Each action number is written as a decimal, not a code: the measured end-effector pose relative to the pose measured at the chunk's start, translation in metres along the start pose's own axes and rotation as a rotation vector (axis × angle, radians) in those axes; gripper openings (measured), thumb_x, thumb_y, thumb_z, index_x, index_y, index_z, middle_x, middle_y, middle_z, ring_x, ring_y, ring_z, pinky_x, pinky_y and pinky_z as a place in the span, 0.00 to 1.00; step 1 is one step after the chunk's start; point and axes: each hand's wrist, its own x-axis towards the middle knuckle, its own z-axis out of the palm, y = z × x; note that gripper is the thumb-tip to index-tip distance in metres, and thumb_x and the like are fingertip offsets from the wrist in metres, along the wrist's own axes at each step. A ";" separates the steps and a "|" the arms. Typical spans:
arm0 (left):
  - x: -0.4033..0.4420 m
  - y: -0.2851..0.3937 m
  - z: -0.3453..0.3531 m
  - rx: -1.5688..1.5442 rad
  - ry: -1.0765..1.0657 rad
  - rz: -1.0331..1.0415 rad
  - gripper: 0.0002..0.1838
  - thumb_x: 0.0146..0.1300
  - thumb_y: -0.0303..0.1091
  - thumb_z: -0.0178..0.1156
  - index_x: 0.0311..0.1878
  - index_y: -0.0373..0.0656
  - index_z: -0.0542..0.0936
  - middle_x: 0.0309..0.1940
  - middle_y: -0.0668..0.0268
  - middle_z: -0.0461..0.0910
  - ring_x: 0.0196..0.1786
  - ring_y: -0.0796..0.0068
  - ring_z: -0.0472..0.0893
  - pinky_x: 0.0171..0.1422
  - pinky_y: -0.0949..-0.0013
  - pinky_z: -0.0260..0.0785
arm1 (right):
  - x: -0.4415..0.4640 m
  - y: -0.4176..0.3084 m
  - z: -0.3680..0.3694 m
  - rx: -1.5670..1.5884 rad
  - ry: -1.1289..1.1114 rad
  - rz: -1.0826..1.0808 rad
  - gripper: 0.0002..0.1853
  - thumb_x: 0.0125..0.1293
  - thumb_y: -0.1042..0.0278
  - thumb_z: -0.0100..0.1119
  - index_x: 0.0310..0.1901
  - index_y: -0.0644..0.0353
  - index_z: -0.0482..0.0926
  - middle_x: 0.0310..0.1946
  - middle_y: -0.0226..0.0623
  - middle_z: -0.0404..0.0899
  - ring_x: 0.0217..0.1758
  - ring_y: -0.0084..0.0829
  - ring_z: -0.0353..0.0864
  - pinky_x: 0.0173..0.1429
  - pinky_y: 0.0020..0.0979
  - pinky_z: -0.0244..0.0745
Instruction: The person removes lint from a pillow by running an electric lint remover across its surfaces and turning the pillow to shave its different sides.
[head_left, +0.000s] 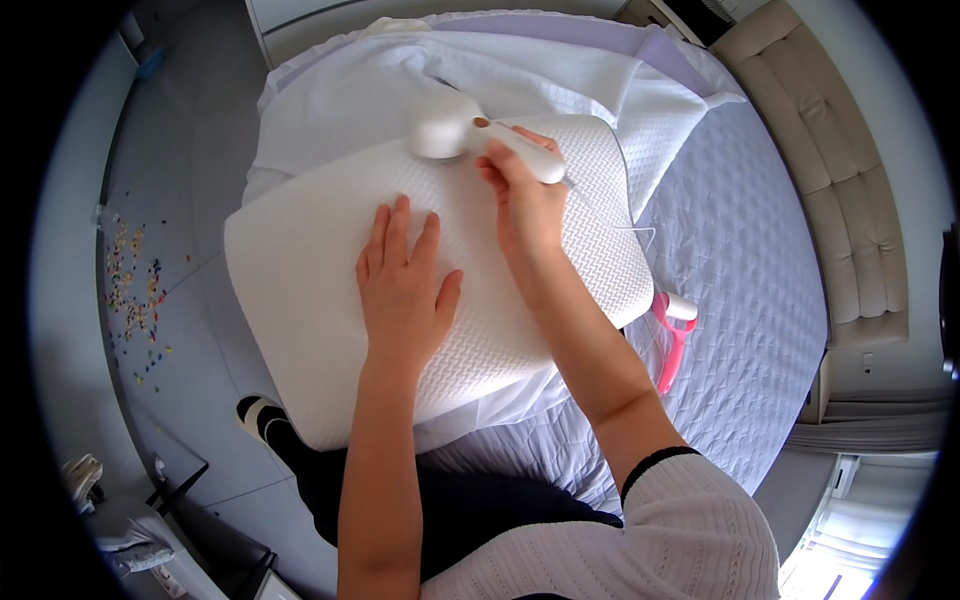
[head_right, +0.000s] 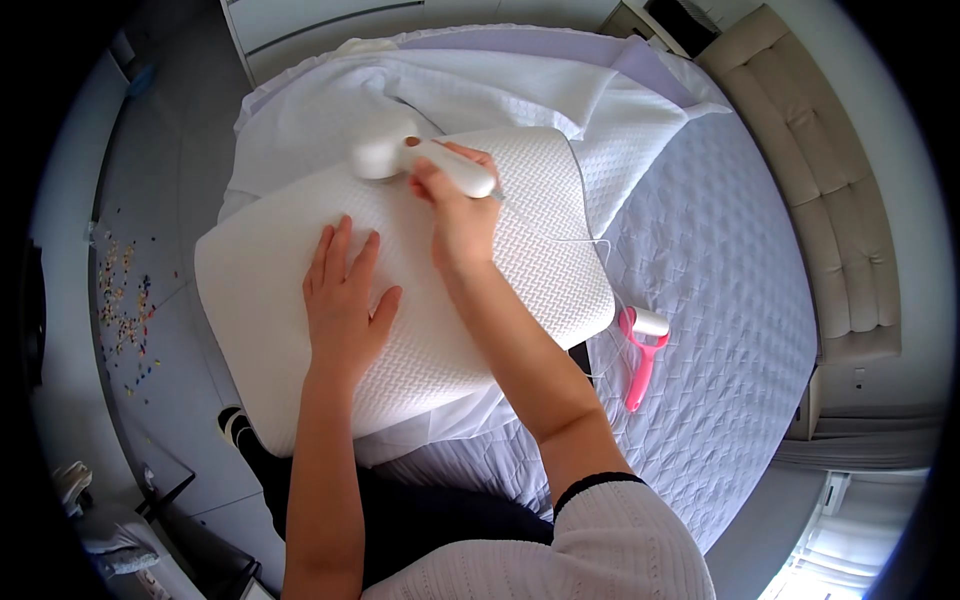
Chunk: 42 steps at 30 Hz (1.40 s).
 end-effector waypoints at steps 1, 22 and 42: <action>0.000 0.000 0.000 -0.004 0.000 -0.002 0.33 0.57 0.36 0.67 0.68 0.45 0.73 0.77 0.53 0.59 0.79 0.48 0.56 0.77 0.47 0.51 | -0.005 0.002 0.006 -0.007 -0.024 0.014 0.20 0.60 0.76 0.68 0.51 0.66 0.70 0.42 0.43 0.81 0.36 0.28 0.82 0.42 0.29 0.81; -0.001 -0.001 0.002 0.004 0.043 0.035 0.32 0.56 0.37 0.69 0.65 0.42 0.75 0.75 0.51 0.61 0.77 0.48 0.59 0.74 0.47 0.55 | 0.059 -0.042 -0.104 0.104 0.264 -0.207 0.16 0.65 0.82 0.61 0.53 0.65 0.71 0.51 0.45 0.79 0.49 0.31 0.82 0.52 0.25 0.84; -0.002 -0.004 0.002 -0.006 0.014 0.031 0.33 0.58 0.37 0.65 0.68 0.45 0.73 0.77 0.54 0.58 0.79 0.48 0.57 0.77 0.48 0.51 | 0.030 -0.046 -0.112 0.229 0.211 -0.154 0.17 0.68 0.78 0.58 0.57 0.66 0.70 0.56 0.47 0.79 0.52 0.33 0.82 0.53 0.24 0.84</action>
